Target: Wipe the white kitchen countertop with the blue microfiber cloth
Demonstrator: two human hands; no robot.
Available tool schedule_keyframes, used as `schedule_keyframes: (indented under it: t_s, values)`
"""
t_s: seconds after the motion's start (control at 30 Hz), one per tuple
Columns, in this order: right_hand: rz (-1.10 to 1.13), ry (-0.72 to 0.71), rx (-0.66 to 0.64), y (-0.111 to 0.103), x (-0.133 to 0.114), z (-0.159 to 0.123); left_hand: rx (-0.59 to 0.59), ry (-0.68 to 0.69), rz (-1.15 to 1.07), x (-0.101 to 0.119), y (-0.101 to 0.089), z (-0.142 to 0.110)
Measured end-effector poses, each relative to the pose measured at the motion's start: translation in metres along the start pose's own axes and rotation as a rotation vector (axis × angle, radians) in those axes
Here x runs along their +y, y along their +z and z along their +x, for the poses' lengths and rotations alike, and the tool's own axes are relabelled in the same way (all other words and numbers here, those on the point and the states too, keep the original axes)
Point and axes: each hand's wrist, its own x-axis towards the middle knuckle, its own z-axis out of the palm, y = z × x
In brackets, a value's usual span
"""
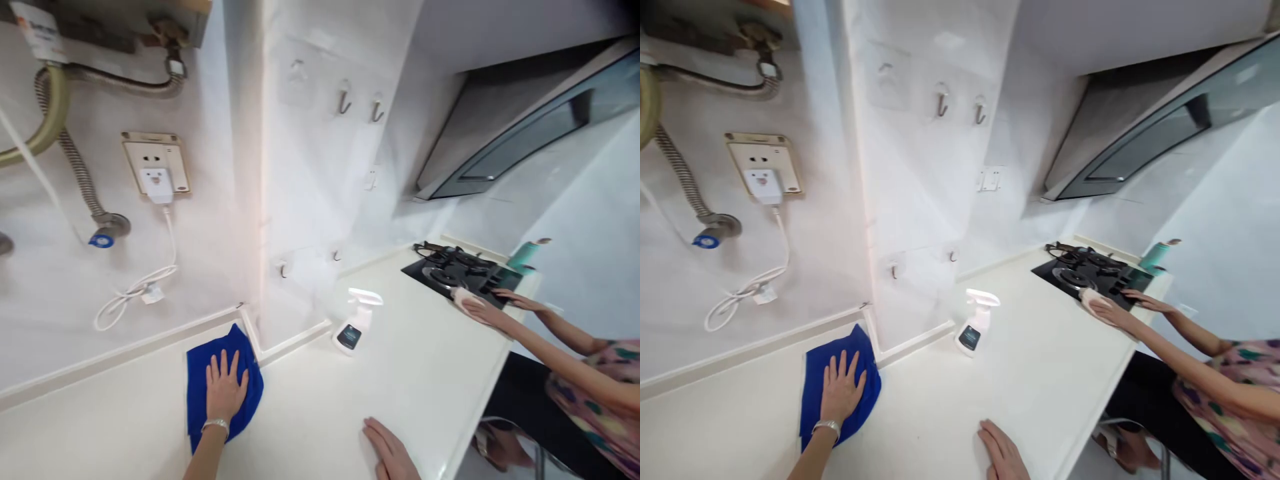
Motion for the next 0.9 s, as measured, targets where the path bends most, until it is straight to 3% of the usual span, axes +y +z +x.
schedule_keyframes:
  t_s: [0.23, 0.4, 0.57, 0.67, 0.77, 0.9]
  values:
    - [0.109, 0.133, -0.11, -0.008, -0.019, 0.011, 0.117, 0.178, 0.004, 0.035, -0.021, -0.098]
    - [0.127, 0.167, -0.165, -0.019, -0.029, 0.023, 0.164, 0.363, -0.091, 0.093, -0.003, -0.159]
    - [0.133, 0.171, -0.174, -0.025, -0.032, 0.031, 0.131, 0.557, -0.185, 0.171, 0.022, -0.173]
    - [0.142, 0.188, -0.168, -0.028, -0.032, 0.033, 0.113, 0.655, -0.206, 0.2, 0.025, -0.169]
    - [0.159, 0.193, -0.152, -0.03, -0.032, 0.034, 0.134, 0.679, -0.191, 0.205, 0.027, -0.167]
    - [0.185, 0.168, -0.107, -0.031, -0.032, 0.033, 0.169, 0.645, -0.138, 0.176, 0.027, -0.176]
